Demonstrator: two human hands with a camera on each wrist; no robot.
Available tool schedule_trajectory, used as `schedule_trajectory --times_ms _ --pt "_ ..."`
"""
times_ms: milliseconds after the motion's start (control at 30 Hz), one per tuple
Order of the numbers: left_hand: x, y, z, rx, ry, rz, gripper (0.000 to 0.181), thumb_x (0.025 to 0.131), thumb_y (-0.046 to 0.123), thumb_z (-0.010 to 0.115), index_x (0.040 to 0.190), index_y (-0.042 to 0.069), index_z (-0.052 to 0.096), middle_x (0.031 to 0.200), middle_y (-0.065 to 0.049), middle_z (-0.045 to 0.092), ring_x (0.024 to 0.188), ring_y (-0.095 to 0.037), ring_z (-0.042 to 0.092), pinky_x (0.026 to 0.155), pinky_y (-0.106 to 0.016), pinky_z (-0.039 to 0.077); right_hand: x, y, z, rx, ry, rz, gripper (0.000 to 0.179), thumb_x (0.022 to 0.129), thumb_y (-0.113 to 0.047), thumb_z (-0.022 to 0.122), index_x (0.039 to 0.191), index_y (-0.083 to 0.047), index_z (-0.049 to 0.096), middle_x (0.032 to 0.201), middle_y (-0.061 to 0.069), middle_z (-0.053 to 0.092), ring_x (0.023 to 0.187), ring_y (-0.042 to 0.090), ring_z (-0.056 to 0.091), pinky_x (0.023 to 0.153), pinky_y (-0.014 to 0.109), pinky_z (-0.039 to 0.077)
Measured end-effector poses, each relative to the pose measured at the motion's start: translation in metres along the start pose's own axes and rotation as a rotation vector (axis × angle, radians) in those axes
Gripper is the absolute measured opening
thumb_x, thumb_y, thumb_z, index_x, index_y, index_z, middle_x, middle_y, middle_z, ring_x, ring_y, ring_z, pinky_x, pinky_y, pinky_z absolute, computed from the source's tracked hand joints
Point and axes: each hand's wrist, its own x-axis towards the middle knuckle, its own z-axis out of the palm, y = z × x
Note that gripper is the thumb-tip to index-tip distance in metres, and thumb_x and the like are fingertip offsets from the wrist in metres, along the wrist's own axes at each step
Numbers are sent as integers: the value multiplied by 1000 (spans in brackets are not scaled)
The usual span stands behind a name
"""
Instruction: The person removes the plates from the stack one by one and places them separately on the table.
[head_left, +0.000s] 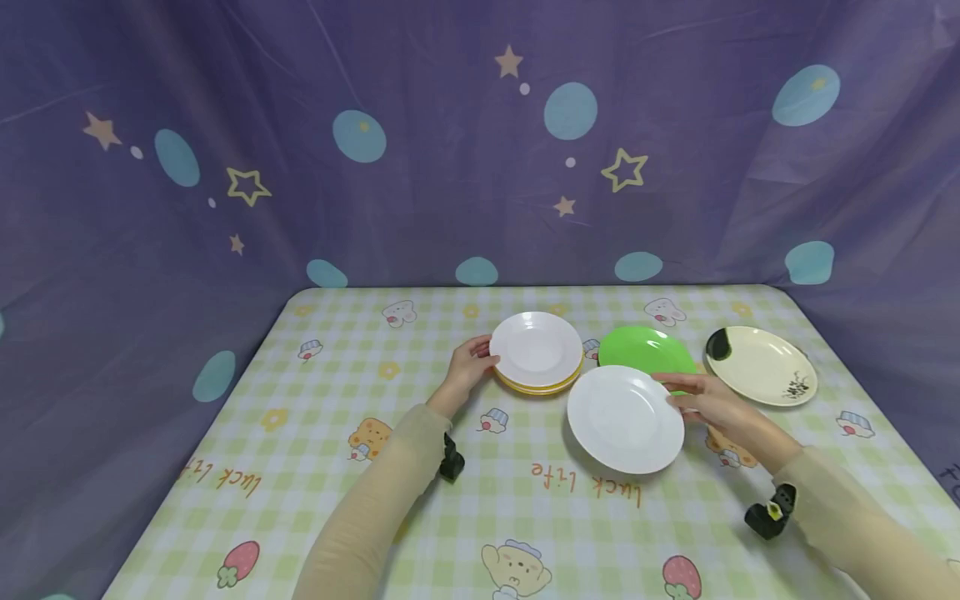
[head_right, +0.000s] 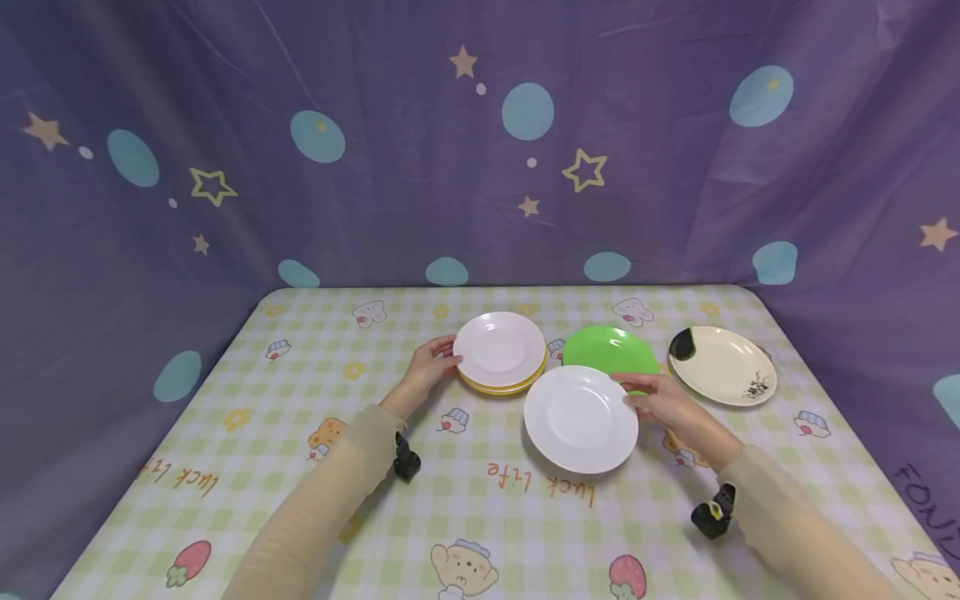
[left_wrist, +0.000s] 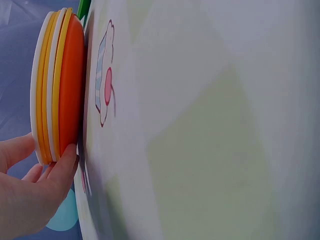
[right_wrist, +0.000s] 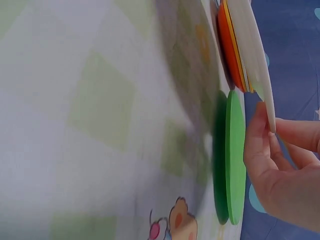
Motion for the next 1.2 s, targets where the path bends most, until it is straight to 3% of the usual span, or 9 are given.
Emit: schedule_trajectory --times_ms 200,533,833,1067,1200 --pt "1 -2 0 8 -1 -11 46 79 -1 59 124 5 49 121 -12 52 111 -22 49 87 -26 46 -7 3 -5 -25 -51 7 53 89 -9 50 133 8 28 135 33 22 89 5 57 74 30 52" --pt "1 -2 0 8 2 2 46 79 -1 59 124 4 48 121 -13 52 112 -22 48 89 -27 46 -15 7 -14 -98 -70 35 52 89 -14 50 133 5 32 134 30 30 79 2 54 64 26 50" --pt "1 -3 0 6 -3 11 46 80 -1 58 125 3 48 121 -14 52 112 -23 48 89 -27 46 -19 15 -23 -85 -133 37 49 88 -12 52 129 9 36 128 28 39 89 13 60 74 31 52" --pt "1 -3 0 12 3 12 46 80 -1 59 124 4 48 121 -14 52 112 -23 48 89 -27 45 -22 19 -28 -133 -159 48 48 88 -17 52 129 6 40 132 31 33 96 5 56 79 27 49" --pt "2 -3 0 9 0 11 47 79 -2 59 125 4 48 121 -14 52 112 -23 48 89 -27 46 -23 20 -29 -144 -171 55 48 88 -19 53 128 5 41 133 31 31 96 7 57 78 28 50"
